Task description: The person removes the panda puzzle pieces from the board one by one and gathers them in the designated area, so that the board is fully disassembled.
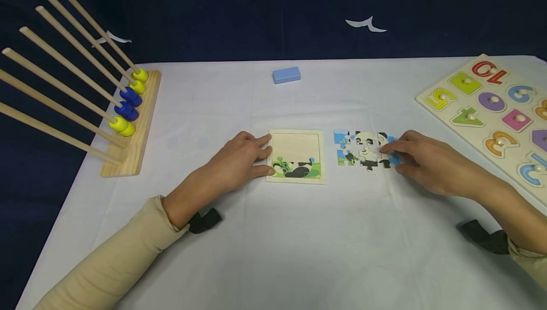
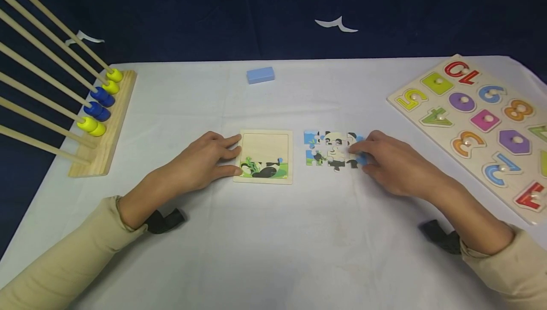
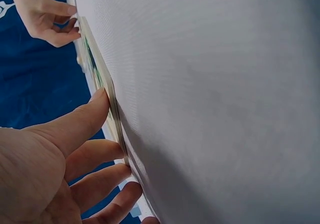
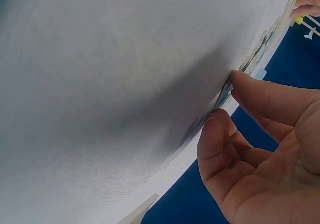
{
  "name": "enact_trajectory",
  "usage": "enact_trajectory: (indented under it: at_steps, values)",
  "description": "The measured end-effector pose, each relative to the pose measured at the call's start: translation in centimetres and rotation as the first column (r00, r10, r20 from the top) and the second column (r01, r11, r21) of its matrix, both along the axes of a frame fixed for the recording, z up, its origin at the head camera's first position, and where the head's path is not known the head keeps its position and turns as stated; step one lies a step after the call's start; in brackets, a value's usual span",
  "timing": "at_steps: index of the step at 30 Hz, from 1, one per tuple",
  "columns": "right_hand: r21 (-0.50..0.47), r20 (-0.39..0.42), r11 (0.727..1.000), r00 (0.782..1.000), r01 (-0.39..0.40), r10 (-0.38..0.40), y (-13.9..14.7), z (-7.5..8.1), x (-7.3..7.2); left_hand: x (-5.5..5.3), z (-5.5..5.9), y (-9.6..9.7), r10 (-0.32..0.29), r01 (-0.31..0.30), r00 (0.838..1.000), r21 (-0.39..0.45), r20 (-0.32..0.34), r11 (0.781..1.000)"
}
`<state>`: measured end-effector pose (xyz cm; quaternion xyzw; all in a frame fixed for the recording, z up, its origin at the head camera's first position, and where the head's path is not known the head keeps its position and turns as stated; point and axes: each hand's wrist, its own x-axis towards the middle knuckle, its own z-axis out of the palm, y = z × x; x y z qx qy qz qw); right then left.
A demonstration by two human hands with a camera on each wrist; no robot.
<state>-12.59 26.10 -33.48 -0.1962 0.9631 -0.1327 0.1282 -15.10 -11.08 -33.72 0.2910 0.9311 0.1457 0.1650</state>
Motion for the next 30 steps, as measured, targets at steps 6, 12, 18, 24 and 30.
enact_trajectory:
  at_steps: [6,12,18,24,30]
  values:
    - [-0.007,0.013,1.000,1.000,0.002,-0.002,0.1,-0.2,0.0,0.0,0.0,0.1,0.008,-0.008,1.000,0.004,0.010,1.000]
    - [-0.038,-0.040,0.999,0.999,-0.014,0.013,-0.4,0.2,0.2,0.0,-0.1,0.1,0.012,-0.012,1.000,0.006,0.006,1.000]
    - [-0.106,-0.061,0.993,0.997,-0.054,0.048,-2.2,1.1,0.2,0.0,0.0,0.0,0.006,-0.006,1.000,0.005,0.005,1.000]
    - [-0.180,-0.008,0.977,0.993,-0.118,0.119,-5.4,1.9,-0.2,0.0,0.0,-0.1,-0.002,0.002,1.000,0.004,-0.005,1.000]
    - [-0.233,-0.011,0.954,0.981,-0.190,0.193,-9.2,2.0,-0.8,0.0,-0.1,-0.1,-0.005,0.005,1.000,0.001,-0.005,1.000]
